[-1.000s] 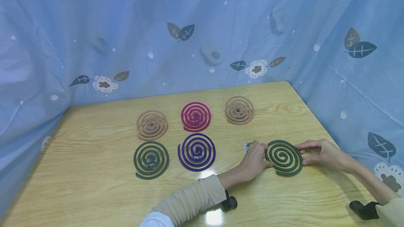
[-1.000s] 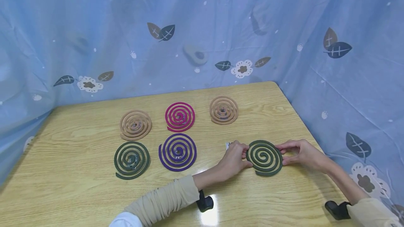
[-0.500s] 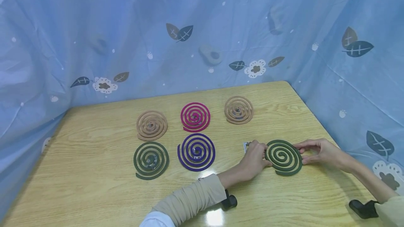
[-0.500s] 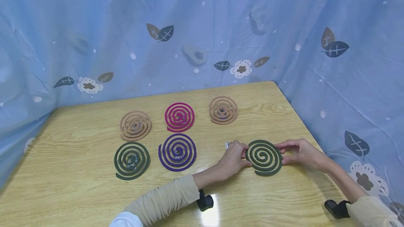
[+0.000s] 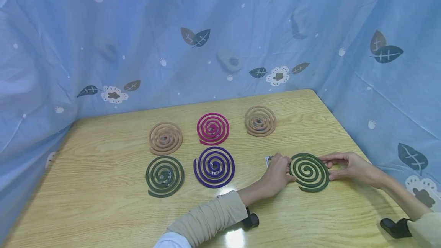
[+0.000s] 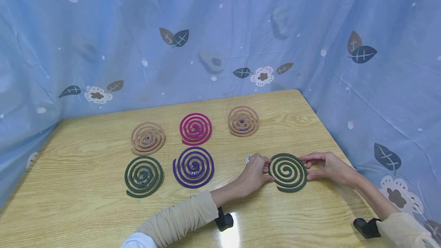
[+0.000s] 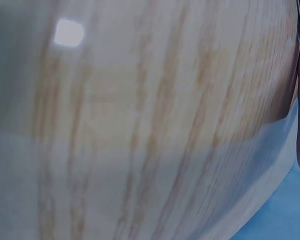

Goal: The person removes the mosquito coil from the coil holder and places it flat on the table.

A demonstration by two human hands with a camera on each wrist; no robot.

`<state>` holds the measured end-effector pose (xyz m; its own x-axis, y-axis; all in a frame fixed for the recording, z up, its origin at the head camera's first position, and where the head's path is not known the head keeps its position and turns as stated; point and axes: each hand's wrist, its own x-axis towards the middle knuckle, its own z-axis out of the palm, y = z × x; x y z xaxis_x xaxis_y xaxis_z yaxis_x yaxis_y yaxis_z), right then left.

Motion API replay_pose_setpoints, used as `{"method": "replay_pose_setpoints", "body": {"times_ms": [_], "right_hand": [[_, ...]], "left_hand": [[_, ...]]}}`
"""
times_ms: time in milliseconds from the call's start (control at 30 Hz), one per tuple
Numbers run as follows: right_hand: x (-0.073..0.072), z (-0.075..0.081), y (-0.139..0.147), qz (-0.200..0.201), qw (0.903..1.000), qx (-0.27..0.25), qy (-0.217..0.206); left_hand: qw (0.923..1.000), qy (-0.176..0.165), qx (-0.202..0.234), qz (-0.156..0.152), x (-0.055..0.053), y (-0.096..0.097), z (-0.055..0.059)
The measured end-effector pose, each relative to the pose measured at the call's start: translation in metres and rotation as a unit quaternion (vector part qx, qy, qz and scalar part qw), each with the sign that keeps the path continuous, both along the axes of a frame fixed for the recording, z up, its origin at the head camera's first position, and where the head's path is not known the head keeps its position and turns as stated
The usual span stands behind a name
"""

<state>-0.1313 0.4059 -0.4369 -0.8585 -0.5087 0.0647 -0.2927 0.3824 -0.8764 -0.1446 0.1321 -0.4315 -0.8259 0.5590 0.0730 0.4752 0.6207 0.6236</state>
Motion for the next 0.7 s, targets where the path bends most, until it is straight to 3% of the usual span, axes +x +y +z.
{"method": "replay_pose_setpoints", "body": {"times_ms": [367, 567, 700], "right_hand": [[-0.002, 0.0018, -0.0043, -0.01, 0.9997, 0.019, 0.007], [-0.0013, 0.0045, 0.0001, -0.009, 0.999, 0.043, 0.006], [0.0007, 0.0065, -0.0009, -0.015, 0.9986, 0.05, -0.007]], "left_hand": [[0.9998, -0.015, -0.009, 0.006, -0.0011, -0.0004, 0.0035], [0.9982, 0.018, -0.054, -0.018, 0.0002, 0.0008, 0.0064], [0.9983, 0.023, -0.049, -0.02, 0.0033, -0.0037, 0.0068]]}}
